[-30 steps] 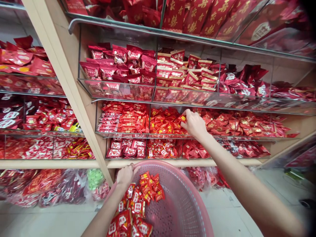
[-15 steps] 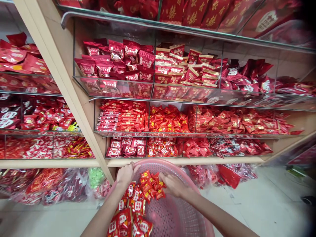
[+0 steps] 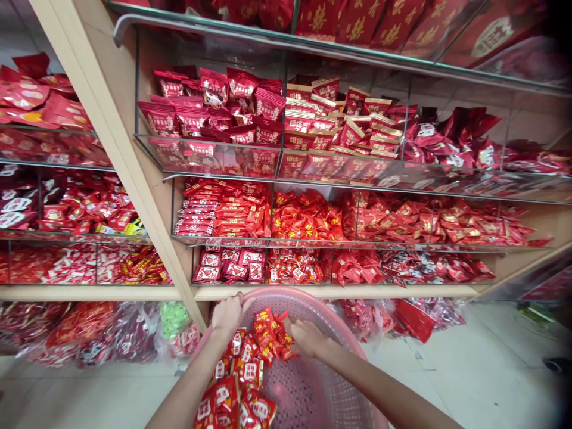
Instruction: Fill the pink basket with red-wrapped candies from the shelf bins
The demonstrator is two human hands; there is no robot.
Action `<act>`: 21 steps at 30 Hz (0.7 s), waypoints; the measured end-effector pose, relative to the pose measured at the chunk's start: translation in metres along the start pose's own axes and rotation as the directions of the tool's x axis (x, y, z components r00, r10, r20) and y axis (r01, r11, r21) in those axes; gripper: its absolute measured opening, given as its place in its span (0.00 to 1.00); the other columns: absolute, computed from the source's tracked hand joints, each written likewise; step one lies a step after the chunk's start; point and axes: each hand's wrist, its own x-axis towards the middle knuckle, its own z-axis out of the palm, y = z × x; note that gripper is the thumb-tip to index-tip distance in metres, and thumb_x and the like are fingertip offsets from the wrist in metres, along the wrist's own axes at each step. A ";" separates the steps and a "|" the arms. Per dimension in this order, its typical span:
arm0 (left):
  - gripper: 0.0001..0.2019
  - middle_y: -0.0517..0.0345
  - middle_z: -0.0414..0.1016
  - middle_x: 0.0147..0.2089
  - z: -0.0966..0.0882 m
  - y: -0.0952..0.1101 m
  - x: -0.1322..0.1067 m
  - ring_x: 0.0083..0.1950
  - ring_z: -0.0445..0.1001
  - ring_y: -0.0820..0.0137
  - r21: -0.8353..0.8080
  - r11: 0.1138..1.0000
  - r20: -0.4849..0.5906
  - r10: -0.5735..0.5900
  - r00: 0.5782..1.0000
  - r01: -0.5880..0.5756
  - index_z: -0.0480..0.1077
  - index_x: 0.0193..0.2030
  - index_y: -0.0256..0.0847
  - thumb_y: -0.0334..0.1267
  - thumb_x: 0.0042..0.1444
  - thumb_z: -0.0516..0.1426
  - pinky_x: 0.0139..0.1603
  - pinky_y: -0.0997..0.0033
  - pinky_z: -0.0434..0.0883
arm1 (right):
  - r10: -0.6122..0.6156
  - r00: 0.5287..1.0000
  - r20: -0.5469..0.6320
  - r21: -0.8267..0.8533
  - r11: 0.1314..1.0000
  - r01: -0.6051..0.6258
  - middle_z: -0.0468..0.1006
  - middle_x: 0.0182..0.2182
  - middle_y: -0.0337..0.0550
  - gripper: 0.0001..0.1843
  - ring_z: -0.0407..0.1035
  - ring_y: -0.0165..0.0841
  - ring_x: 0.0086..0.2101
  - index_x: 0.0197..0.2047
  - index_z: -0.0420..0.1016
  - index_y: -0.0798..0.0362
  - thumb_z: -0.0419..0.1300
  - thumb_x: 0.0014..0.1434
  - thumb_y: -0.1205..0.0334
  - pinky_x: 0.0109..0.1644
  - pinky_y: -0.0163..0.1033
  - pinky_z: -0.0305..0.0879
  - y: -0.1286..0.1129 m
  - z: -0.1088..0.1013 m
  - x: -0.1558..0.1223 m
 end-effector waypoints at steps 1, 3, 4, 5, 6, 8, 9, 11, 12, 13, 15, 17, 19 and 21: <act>0.33 0.45 0.76 0.37 0.001 0.000 0.000 0.39 0.75 0.60 0.001 1.000 -0.004 0.003 1.000 -0.003 0.67 0.44 0.40 0.62 0.53 0.35 0.38 0.63 0.67 | 0.010 1.000 0.020 -0.026 1.000 -0.010 0.73 0.43 0.55 0.30 0.68 0.43 0.44 0.54 0.60 0.59 0.59 0.46 0.66 0.43 0.42 0.64 -0.002 -0.002 0.000; 0.32 0.46 0.76 0.36 0.002 -0.001 0.001 0.39 0.75 0.60 0.000 1.000 -0.010 0.006 1.000 -0.006 0.67 0.43 0.40 0.62 0.53 0.35 0.38 0.63 0.67 | 0.017 0.999 0.048 -0.055 0.998 -0.014 0.73 0.42 0.56 0.30 0.68 0.44 0.44 0.53 0.60 0.60 0.60 0.46 0.64 0.42 0.42 0.65 -0.005 -0.006 0.001; 0.32 0.46 0.76 0.36 0.002 -0.001 0.001 0.39 0.75 0.60 -0.002 1.000 -0.010 0.006 1.000 -0.006 0.66 0.44 0.40 0.62 0.53 0.35 0.38 0.63 0.67 | 0.012 0.999 0.053 -0.048 0.999 -0.009 0.74 0.42 0.57 0.31 0.68 0.44 0.43 0.53 0.60 0.61 0.61 0.45 0.63 0.42 0.42 0.65 -0.006 -0.009 0.001; 0.32 0.46 0.76 0.36 0.001 -0.001 0.001 0.39 0.75 0.60 -0.003 1.000 -0.007 0.005 1.000 -0.005 0.66 0.44 0.40 0.62 0.53 0.35 0.38 0.63 0.67 | 0.002 0.998 0.061 -0.036 0.999 0.001 0.73 0.42 0.58 0.31 0.68 0.45 0.43 0.52 0.61 0.62 0.63 0.45 0.61 0.42 0.43 0.65 -0.007 -0.011 0.001; 0.32 0.45 0.76 0.36 0.001 -0.001 0.001 0.39 0.75 0.61 -0.004 1.000 -0.003 0.005 1.000 -0.005 0.66 0.44 0.40 0.62 0.53 0.34 0.38 0.63 0.67 | -0.009 0.997 0.070 -0.025 1.000 0.011 0.73 0.42 0.58 0.32 0.68 0.45 0.43 0.51 0.62 0.62 0.64 0.44 0.60 0.42 0.43 0.65 -0.008 -0.013 0.001; 0.33 0.45 0.76 0.36 -0.001 0.000 0.000 0.39 0.75 0.61 -0.006 1.000 0.002 0.004 1.000 -0.004 0.67 0.44 0.40 0.62 0.53 0.34 0.38 0.64 0.67 | -0.027 0.996 0.088 -0.002 1.000 0.027 0.73 0.42 0.57 0.32 0.68 0.45 0.43 0.49 0.63 0.61 0.65 0.42 0.58 0.42 0.43 0.65 -0.009 -0.015 0.002; 0.33 0.45 0.76 0.37 -0.001 0.000 0.000 0.39 0.75 0.61 -0.006 1.000 0.001 0.003 1.000 -0.003 0.67 0.44 0.40 0.62 0.53 0.34 0.38 0.64 0.67 | -0.032 0.995 0.092 0.008 0.999 0.031 0.74 0.42 0.56 0.31 0.69 0.44 0.42 0.49 0.64 0.60 0.65 0.42 0.58 0.42 0.42 0.65 -0.009 -0.016 0.002; 0.33 0.45 0.76 0.37 -0.001 0.000 -0.001 0.39 0.75 0.61 -0.008 1.000 -0.005 0.003 1.000 -0.003 0.66 0.43 0.40 0.62 0.53 0.34 0.38 0.64 0.67 | -0.033 0.995 0.093 0.022 0.999 0.031 0.74 0.42 0.55 0.28 0.69 0.44 0.41 0.47 0.65 0.58 0.64 0.43 0.60 0.40 0.42 0.64 -0.009 -0.017 0.003; 0.33 0.46 0.76 0.36 -0.001 0.000 -0.001 0.38 0.75 0.61 -0.007 1.000 -0.010 0.005 1.000 -0.005 0.66 0.43 0.40 0.62 0.53 0.35 0.38 0.64 0.67 | -0.030 0.996 0.087 0.024 0.999 0.028 0.74 0.41 0.54 0.26 0.69 0.43 0.40 0.47 0.65 0.57 0.64 0.43 0.61 0.39 0.41 0.64 -0.009 -0.017 0.003; 0.33 0.46 0.76 0.36 -0.001 0.000 0.000 0.38 0.75 0.60 -0.006 1.000 -0.014 0.006 1.000 -0.006 0.66 0.43 0.40 0.62 0.53 0.35 0.37 0.64 0.67 | -0.029 0.996 0.081 0.023 0.999 0.027 0.74 0.41 0.53 0.25 0.69 0.43 0.40 0.47 0.66 0.56 0.63 0.43 0.63 0.39 0.41 0.64 -0.008 -0.017 0.004; 0.33 0.46 0.76 0.36 -0.001 0.000 0.000 0.39 0.75 0.60 -0.004 1.000 -0.015 0.009 1.000 -0.009 0.66 0.43 0.39 0.62 0.53 0.34 0.37 0.64 0.67 | -0.036 0.997 0.065 0.017 0.999 0.035 0.75 0.41 0.51 0.23 0.69 0.42 0.40 0.47 0.66 0.55 0.61 0.44 0.67 0.39 0.40 0.64 -0.008 -0.015 0.005; 0.33 0.45 0.75 0.36 -0.001 0.000 0.000 0.39 0.75 0.60 -0.003 1.000 -0.007 0.009 1.000 -0.009 0.66 0.43 0.39 0.62 0.53 0.35 0.38 0.64 0.67 | -0.063 0.997 0.041 -0.001 0.998 0.063 0.75 0.41 0.51 0.23 0.69 0.42 0.41 0.48 0.65 0.55 0.59 0.46 0.68 0.39 0.40 0.64 -0.007 -0.012 0.006; 0.33 0.45 0.75 0.36 -0.002 0.001 -0.001 0.39 0.75 0.61 0.000 1.000 -0.002 0.008 1.000 -0.008 0.66 0.43 0.39 0.62 0.53 0.35 0.38 0.64 0.67 | -0.087 0.996 0.026 -0.032 0.996 0.087 0.74 0.42 0.53 0.25 0.68 0.42 0.42 0.51 0.63 0.58 0.57 0.48 0.68 0.40 0.40 0.64 -0.006 -0.009 0.008; 0.32 0.45 0.76 0.36 -0.003 0.001 -0.001 0.39 0.75 0.61 0.005 1.000 -0.003 0.009 1.000 -0.009 0.66 0.42 0.39 0.62 0.53 0.35 0.38 0.63 0.67 | -0.086 0.996 0.025 -0.054 0.995 0.087 0.73 0.44 0.55 0.26 0.68 0.43 0.44 0.53 0.60 0.60 0.56 0.49 0.68 0.41 0.41 0.64 -0.006 -0.006 0.008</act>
